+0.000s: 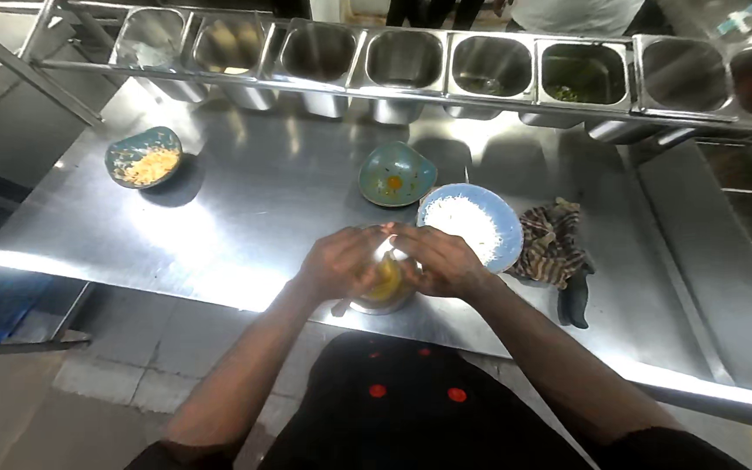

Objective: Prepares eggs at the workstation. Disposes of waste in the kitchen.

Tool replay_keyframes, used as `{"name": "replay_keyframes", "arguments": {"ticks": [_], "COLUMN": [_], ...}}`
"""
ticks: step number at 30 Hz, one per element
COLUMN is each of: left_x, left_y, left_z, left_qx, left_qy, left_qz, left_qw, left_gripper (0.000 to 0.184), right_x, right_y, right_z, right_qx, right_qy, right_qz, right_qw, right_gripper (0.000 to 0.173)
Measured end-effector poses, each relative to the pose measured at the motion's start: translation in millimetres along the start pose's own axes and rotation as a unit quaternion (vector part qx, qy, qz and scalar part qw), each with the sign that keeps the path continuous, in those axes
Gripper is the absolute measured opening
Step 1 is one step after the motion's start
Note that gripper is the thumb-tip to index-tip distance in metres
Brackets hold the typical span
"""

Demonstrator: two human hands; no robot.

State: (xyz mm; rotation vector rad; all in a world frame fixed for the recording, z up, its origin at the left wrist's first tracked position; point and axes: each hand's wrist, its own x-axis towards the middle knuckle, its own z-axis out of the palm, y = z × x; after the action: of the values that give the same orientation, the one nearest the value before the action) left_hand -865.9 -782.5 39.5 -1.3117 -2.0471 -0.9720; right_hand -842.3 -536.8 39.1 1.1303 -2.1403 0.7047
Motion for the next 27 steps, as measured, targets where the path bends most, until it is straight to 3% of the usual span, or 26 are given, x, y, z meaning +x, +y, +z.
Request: {"name": "replay_keyframes", "arguments": {"ticks": [9, 13, 15, 18, 20, 23, 25, 27], "left_x": [26.9, 36.0, 32.0, 14.8, 5.9, -2.2, -6.7, -8.0], "left_y": [-4.3, -7.6, -12.6, -19.6, -16.4, -5.5, -1.8, 0.4], "left_z": [-37.4, -50.0, -51.3, -39.6, -33.2, -29.2, -25.9, -21.5], "left_qx": [0.020, 0.059, 0.041, -0.121, -0.241, -0.352, -0.387, -0.383], "left_qy": [-0.099, -0.120, -0.101, -0.033, 0.005, 0.051, 0.076, 0.084], "left_qz": [0.110, 0.124, 0.068, -0.128, -0.253, -0.353, -0.355, -0.336], "left_qw": [0.989, 0.983, 0.992, 0.984, 0.937, 0.866, 0.848, 0.857], "left_gripper": [0.035, 0.032, 0.035, 0.050, 0.062, 0.070, 0.070, 0.070], "right_x": [16.3, 21.3, 18.1, 2.6, -8.3, -2.2, 15.0, 36.1], "right_y": [-1.2, -3.2, -8.4, -22.1, -28.0, -36.6, -49.8, -66.4], "right_z": [-31.5, -39.4, -33.3, -10.2, 4.6, 8.6, 1.0, -7.5], "right_qx": [0.013, -0.012, -0.004, 0.052, 0.030, 0.076, 0.204, 0.339], "right_qy": [-0.051, -0.049, -0.007, -0.033, -0.086, -0.011, 0.077, 0.165], "right_qz": [-0.042, -0.042, 0.004, 0.129, 0.182, 0.274, 0.385, 0.460], "right_qw": [0.998, 0.998, 1.000, 0.990, 0.979, 0.959, 0.897, 0.804], "right_gripper": [0.030, 0.029, 0.029, 0.030, 0.031, 0.033, 0.037, 0.040]}}
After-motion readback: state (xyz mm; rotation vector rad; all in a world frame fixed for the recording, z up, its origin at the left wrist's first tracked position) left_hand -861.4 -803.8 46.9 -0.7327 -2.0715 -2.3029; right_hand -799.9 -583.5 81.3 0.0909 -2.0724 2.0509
